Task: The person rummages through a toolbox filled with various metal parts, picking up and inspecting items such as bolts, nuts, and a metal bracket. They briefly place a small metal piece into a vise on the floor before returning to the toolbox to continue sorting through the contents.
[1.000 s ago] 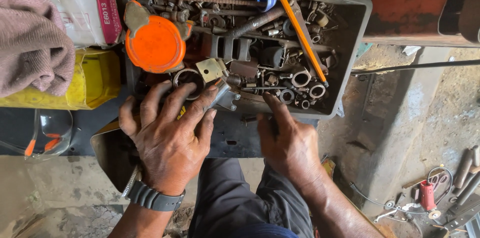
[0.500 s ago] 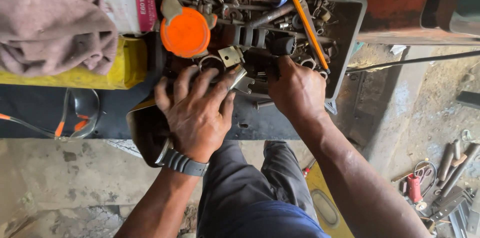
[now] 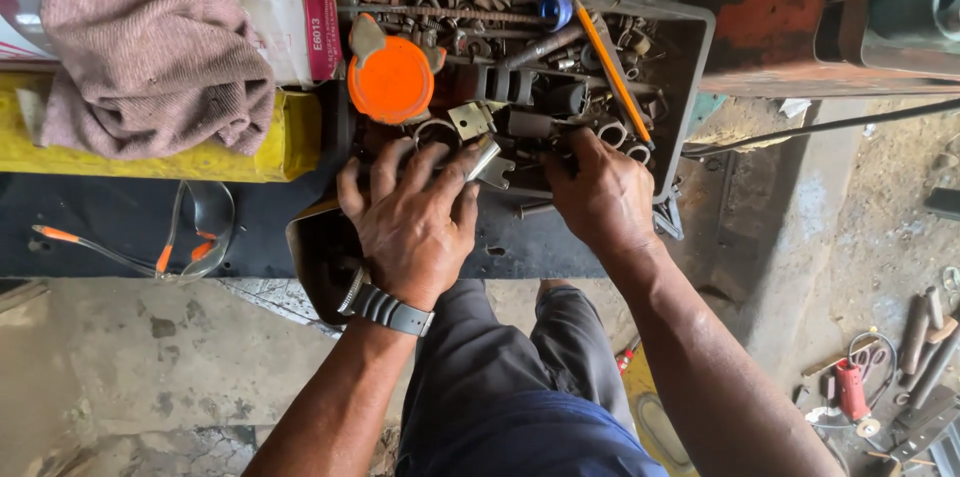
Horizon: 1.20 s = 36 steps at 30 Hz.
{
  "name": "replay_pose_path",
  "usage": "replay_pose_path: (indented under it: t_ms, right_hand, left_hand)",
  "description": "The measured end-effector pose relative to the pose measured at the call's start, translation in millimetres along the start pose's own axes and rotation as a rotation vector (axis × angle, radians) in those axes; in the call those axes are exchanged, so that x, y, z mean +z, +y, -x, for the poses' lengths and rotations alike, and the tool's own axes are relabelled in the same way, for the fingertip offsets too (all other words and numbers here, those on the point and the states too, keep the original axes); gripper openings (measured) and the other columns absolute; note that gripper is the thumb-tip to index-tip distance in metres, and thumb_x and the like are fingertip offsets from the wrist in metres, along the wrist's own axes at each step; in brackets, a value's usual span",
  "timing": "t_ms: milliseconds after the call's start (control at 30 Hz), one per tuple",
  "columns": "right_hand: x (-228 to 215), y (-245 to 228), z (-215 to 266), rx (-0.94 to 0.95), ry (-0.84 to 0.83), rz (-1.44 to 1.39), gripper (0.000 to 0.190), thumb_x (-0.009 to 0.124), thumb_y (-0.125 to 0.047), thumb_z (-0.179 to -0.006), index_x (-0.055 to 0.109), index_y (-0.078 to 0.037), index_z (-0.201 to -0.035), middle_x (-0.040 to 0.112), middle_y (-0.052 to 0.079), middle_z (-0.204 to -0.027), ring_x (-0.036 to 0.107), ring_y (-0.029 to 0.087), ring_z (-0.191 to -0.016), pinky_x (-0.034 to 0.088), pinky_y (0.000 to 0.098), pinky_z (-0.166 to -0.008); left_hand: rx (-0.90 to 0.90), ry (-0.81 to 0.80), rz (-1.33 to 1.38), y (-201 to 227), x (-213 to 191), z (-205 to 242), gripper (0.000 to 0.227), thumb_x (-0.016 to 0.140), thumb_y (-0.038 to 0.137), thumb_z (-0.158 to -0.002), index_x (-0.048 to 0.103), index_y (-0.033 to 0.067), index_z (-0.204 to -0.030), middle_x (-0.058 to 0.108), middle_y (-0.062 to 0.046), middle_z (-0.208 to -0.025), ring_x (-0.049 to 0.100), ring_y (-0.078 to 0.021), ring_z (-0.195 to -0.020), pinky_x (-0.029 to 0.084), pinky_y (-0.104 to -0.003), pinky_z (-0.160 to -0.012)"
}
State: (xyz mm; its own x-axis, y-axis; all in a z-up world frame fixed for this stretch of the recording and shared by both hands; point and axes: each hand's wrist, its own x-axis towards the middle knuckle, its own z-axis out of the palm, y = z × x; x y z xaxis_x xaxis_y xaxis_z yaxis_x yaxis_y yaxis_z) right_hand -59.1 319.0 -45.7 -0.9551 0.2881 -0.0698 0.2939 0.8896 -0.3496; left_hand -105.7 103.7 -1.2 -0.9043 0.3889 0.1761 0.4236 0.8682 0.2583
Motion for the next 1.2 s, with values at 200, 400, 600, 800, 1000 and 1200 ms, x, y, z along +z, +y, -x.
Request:
replay_pose_path:
  t_ms: [200, 400, 600, 800, 1000, 1200]
  right_hand:
    - [-5.4, -0.8, -4.6, 0.12, -0.019, -0.039, 0.03, 0.076, -0.044, -0.092, 0.067, -0.016, -0.098, 0.07, 0.006, -0.076, 0.075, 0.039, -0.077, 0.059, 0.0532, -0.064]
    - [-2.2, 12.6, -8.5, 0.117, -0.118, 0.1, 0.027, 0.068, -0.043, -0.095, 0.066, -0.016, -0.095, 0.068, 0.007, -0.073, 0.074, 0.038, -0.075, 0.059, 0.0526, -0.068]
    - [-5.9, 11.3, 5.3, -0.02, -0.03, 0.003, 0.026, 0.069, -0.039, -0.093, 0.065, -0.014, -0.097, 0.067, 0.01, -0.073, 0.072, 0.042, -0.071, 0.058, 0.0545, -0.064]
    - [14.5, 25.8, 57.9, -0.263, 0.318, -0.073, 0.011, 0.077, -0.022, -0.086, 0.076, -0.022, -0.097, 0.065, -0.001, -0.066, 0.069, 0.025, -0.057, 0.058, 0.0358, -0.055]
    - [12.5, 9.4, 56.4, -0.211, 0.353, -0.136, 0.01, 0.078, -0.02, -0.089, 0.073, -0.018, -0.098, 0.063, 0.005, -0.066, 0.07, 0.031, -0.059, 0.056, 0.0408, -0.052]
    - [11.5, -3.1, 61.0, -0.184, 0.317, -0.183, 0.01, 0.082, -0.022, -0.088, 0.076, -0.02, -0.096, 0.066, 0.006, -0.068, 0.072, 0.032, -0.063, 0.056, 0.0427, -0.051]
  left_hand:
    - [-0.015, -0.027, 0.022, -4.1, 7.2, 4.3, 0.031, 0.072, 0.038, -0.092, 0.074, 0.0384, -0.123, 0.073, 0.003, -0.117, 0.054, -0.0244, -0.131, 0.019, -0.059, -0.111]
    - [-0.009, -0.024, 0.005, -3.8, 7.5, 4.5, 0.03, 0.069, 0.04, -0.094, 0.074, 0.0388, -0.123, 0.073, 0.004, -0.117, 0.054, -0.0241, -0.13, 0.021, -0.058, -0.111]
    - [-0.015, -0.007, 0.033, -4.3, 9.5, 5.5, 0.033, 0.071, 0.04, -0.092, 0.073, 0.0372, -0.126, 0.072, 0.003, -0.117, 0.054, -0.0252, -0.13, 0.021, -0.061, -0.112]
    - [-0.028, -0.017, 0.026, -2.6, 7.3, 5.1, 0.031, 0.071, 0.041, -0.092, 0.074, 0.0371, -0.123, 0.074, 0.002, -0.116, 0.054, -0.0247, -0.131, 0.02, -0.059, -0.113]
    - [-0.035, -0.075, 0.038, -3.1, 5.6, 4.3, 0.031, 0.069, 0.043, -0.096, 0.075, 0.0355, -0.126, 0.075, 0.0, -0.119, 0.053, -0.0253, -0.133, 0.017, -0.06, -0.112]
    - [-0.028, -0.061, 0.042, -3.9, 6.1, 5.1, 0.031, 0.069, 0.043, -0.096, 0.074, 0.035, -0.126, 0.075, 0.0, -0.119, 0.054, -0.0248, -0.132, 0.018, -0.059, -0.111]
